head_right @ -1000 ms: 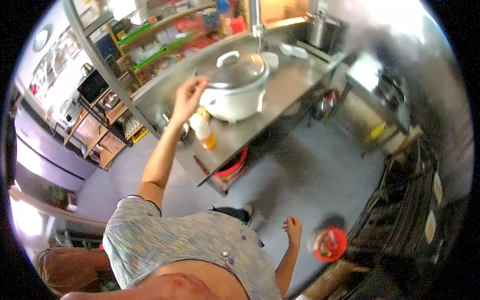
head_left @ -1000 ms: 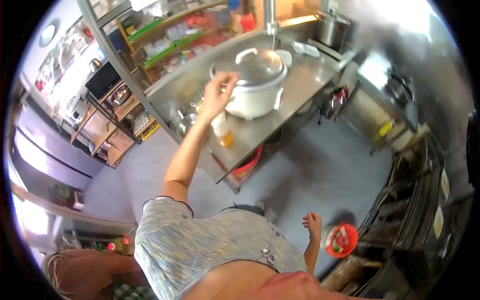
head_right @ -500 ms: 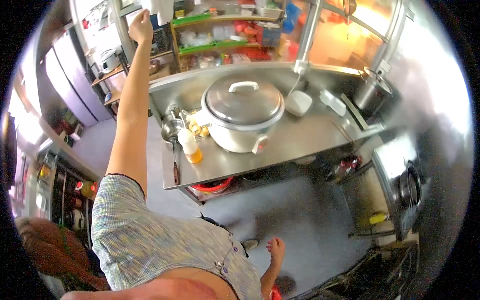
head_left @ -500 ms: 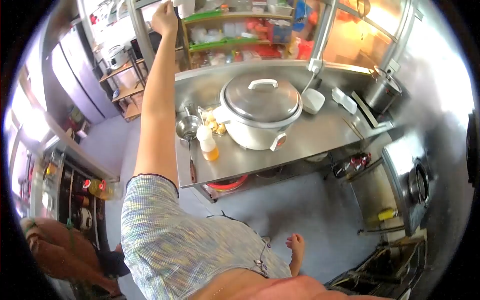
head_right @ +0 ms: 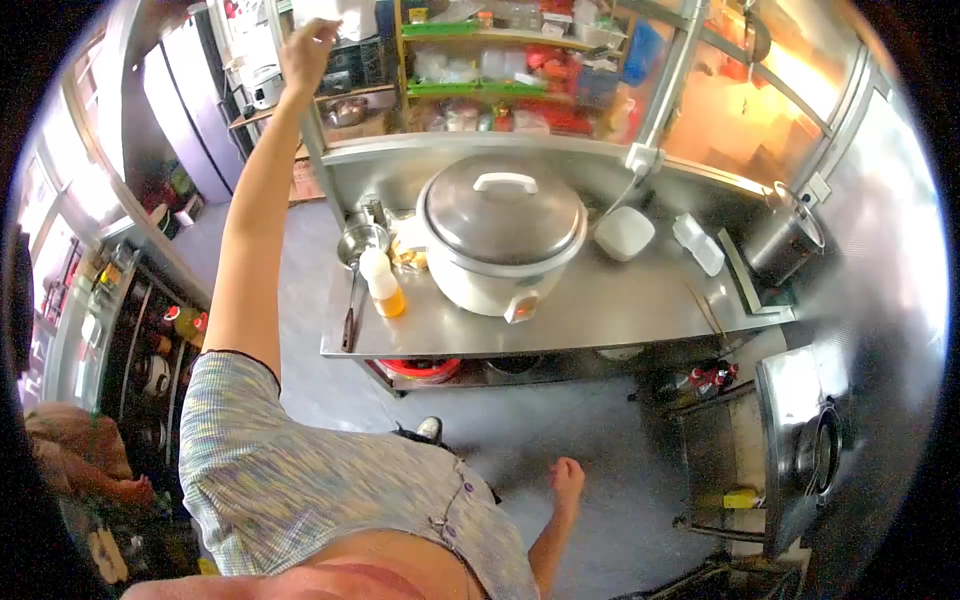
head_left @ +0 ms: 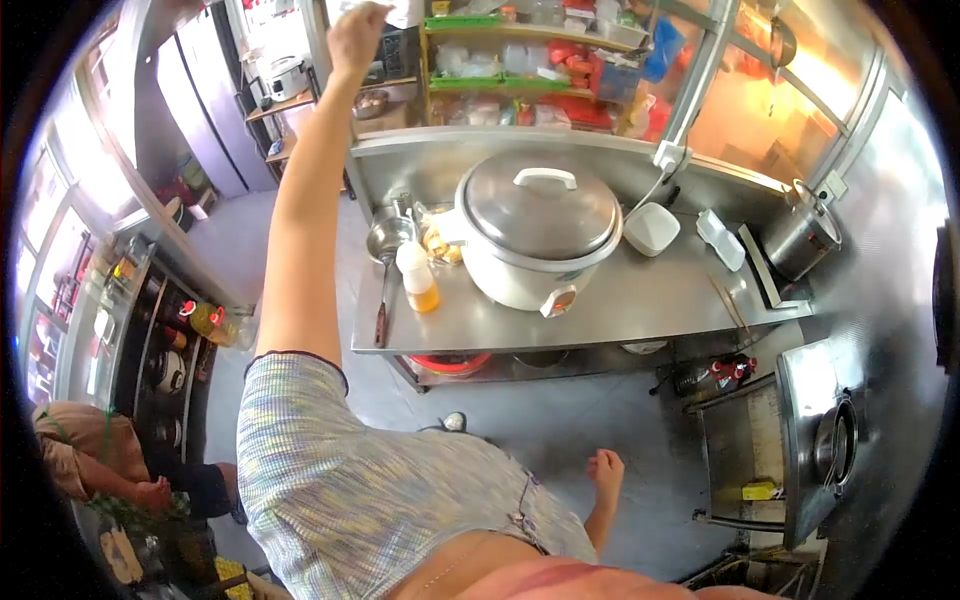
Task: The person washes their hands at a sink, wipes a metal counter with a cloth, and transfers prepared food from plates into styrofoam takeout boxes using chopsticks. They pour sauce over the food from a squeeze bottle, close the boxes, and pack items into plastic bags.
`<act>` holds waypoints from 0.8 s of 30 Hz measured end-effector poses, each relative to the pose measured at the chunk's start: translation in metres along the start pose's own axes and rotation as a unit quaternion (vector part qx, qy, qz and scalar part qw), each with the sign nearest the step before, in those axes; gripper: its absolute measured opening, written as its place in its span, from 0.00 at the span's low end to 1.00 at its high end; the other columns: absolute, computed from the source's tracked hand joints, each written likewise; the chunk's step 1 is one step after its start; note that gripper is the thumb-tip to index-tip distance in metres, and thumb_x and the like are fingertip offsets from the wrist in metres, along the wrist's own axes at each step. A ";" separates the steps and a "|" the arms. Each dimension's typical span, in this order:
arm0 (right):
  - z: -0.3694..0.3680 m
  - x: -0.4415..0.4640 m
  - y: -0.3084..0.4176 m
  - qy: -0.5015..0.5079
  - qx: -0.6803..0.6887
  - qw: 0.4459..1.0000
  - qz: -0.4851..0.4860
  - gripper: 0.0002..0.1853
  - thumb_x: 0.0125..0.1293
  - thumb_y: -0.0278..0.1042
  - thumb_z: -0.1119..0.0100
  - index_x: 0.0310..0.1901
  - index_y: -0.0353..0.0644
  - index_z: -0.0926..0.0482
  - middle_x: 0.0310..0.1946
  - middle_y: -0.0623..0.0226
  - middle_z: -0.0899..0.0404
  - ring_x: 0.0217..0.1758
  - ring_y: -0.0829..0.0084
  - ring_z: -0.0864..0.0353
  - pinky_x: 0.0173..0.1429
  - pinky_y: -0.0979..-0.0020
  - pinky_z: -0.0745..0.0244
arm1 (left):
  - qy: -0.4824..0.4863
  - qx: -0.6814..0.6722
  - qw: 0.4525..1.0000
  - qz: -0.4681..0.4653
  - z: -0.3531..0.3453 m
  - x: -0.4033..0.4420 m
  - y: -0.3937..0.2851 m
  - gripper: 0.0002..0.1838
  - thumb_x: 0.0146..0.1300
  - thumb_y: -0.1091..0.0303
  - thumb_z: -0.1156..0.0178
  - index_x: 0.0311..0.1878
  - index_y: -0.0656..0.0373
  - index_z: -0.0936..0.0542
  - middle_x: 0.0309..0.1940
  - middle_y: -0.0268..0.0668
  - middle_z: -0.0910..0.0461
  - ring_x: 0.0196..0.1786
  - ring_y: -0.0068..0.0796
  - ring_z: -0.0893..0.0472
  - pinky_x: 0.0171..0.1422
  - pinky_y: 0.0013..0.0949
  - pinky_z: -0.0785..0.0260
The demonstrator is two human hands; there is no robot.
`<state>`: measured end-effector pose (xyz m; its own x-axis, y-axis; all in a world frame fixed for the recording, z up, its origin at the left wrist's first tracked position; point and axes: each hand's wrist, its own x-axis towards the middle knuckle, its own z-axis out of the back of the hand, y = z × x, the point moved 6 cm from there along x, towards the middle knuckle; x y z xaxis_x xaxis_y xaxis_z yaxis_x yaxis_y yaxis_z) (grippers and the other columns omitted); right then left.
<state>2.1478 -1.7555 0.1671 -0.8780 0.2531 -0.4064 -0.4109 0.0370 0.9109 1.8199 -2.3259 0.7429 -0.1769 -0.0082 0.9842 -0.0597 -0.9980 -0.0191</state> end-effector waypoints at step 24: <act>-0.074 0.044 0.039 0.135 -0.051 0.988 0.054 0.12 0.62 0.37 0.51 0.26 0.39 0.25 0.19 0.64 0.24 0.16 0.75 0.26 0.19 0.74 0.31 | 0.027 0.340 0.927 -0.155 -0.086 0.072 0.050 0.05 0.54 0.71 0.46 0.35 0.56 0.27 0.41 0.37 0.27 0.25 0.25 0.22 0.23 0.25 0.28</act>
<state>2.0755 -1.8141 0.1796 -0.9462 -0.0164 -0.3231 -0.3210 -0.0768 0.9440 1.7201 -2.3709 0.7975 -0.3051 0.2694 0.9134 0.5134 -0.7614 0.3960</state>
